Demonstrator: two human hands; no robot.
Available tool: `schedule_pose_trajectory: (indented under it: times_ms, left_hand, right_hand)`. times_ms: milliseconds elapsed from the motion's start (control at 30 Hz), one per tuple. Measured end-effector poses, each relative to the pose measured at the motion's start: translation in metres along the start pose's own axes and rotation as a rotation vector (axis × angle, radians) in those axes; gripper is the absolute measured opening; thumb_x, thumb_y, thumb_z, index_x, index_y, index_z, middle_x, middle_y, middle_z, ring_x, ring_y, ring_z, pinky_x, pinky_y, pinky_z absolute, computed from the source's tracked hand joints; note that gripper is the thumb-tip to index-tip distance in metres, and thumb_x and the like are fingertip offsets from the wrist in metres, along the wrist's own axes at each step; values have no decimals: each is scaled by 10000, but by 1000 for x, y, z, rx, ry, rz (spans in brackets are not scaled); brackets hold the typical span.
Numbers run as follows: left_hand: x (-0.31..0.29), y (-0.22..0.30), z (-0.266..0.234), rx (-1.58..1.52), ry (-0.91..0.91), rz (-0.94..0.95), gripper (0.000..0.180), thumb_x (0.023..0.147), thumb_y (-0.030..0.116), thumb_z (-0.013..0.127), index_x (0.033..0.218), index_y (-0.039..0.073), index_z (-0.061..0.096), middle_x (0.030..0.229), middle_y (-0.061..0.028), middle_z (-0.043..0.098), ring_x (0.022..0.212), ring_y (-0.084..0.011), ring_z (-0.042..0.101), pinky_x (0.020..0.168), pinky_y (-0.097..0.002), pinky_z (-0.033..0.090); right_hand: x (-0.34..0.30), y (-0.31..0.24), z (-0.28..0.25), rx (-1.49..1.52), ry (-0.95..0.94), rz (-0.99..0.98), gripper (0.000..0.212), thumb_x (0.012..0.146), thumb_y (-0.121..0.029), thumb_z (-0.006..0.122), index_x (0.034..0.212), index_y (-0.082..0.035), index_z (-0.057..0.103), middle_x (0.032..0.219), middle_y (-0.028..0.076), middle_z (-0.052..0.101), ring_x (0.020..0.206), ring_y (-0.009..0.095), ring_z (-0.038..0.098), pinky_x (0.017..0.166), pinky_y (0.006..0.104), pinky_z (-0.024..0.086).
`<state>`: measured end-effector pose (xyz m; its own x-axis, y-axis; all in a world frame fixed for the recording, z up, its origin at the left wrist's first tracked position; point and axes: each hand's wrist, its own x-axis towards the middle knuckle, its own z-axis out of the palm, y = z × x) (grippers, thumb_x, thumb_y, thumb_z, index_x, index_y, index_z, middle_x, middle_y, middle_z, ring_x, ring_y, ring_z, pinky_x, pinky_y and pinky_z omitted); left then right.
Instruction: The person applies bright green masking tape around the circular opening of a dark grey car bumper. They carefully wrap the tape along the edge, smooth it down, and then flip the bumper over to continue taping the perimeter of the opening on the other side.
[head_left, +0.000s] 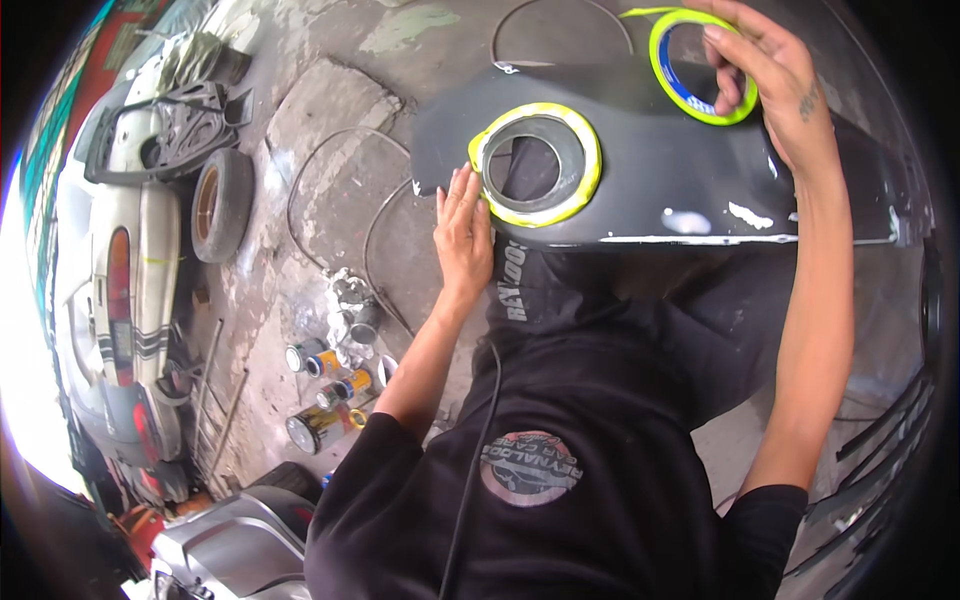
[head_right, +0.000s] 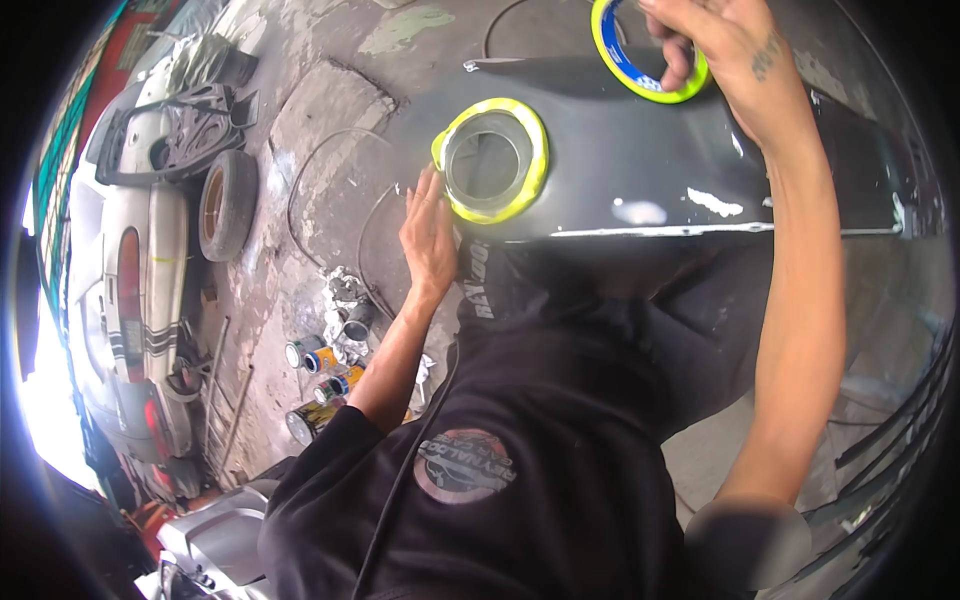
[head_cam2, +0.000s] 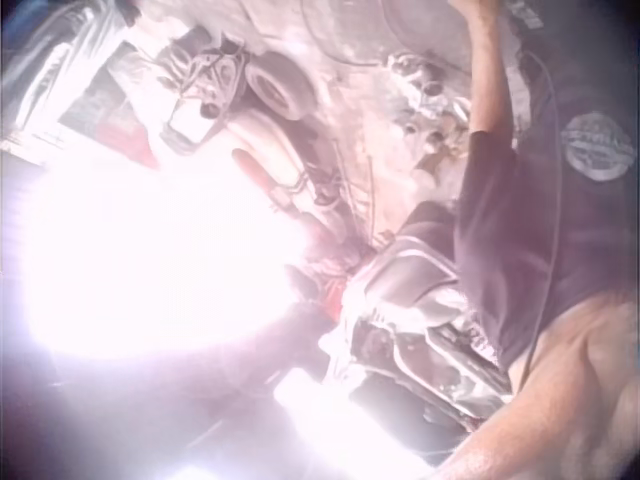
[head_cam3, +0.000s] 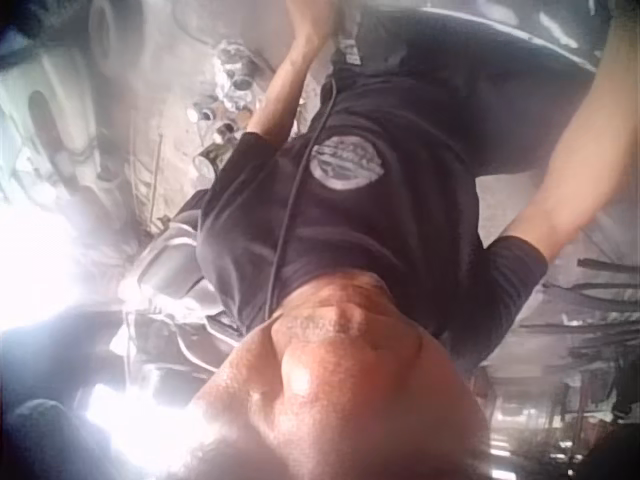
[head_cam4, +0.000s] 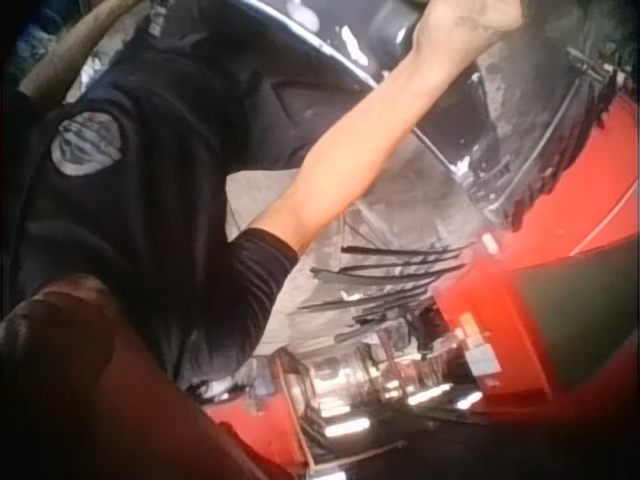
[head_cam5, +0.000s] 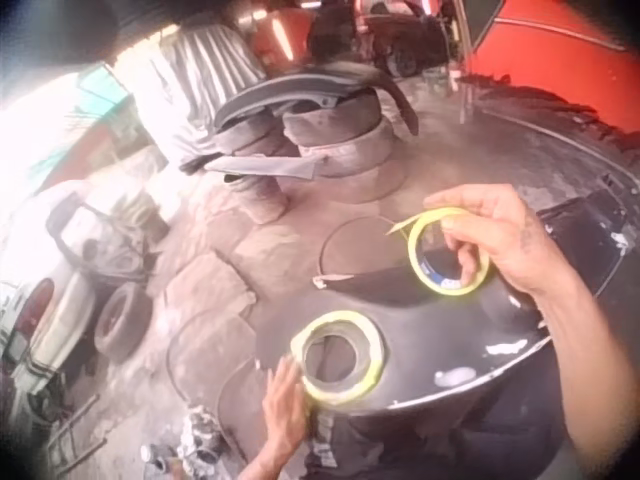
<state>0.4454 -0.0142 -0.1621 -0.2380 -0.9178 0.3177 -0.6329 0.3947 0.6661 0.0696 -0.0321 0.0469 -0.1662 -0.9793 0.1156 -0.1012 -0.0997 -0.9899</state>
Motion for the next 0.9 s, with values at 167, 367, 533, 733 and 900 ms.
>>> schedule_pose_trajectory:
  times_ms: [167,367,533,733,900]
  left_hand:
    - [30,-4,4,-361,167,-108,545,1173,289,436,1642,14,465,1702,-190,464,1607,-392,383,1318,-565,224]
    - [34,0,2,-266,-58,123,588,1175,357,371,1635,6,473,1724,-214,420,1642,-388,312,1347,-565,80]
    - [49,14,-4,-551,178,-45,580,1175,312,356,1575,-79,511,1639,-191,539,1580,-312,417,1358,-494,138]
    - [90,15,-11,-8,-248,248,572,1147,276,466,1629,-29,440,1740,-192,386,1647,-381,285,1350,-571,146]
    - [80,6,-22,146,-269,335,563,1120,244,531,1625,5,468,1735,-189,396,1642,-379,302,1342,-600,148]
  right_hand:
    - [7,22,-1,-67,-67,-63,464,1053,-254,699,1442,-1,688,860,-13,590,615,45,546,571,239,529]
    - [10,22,-11,-48,-88,-42,442,1064,-226,676,1438,8,686,871,-7,596,630,54,551,587,241,528]
    - [4,17,0,-45,-69,-44,421,1063,-204,674,1419,19,693,885,5,616,619,60,553,577,245,533]
    - [6,14,1,-9,-80,-65,421,1054,-205,688,1400,35,699,890,12,625,620,63,561,571,246,545]
    - [5,15,-1,-14,-52,-34,423,1049,-196,690,1402,38,696,894,20,630,616,63,565,563,255,545]
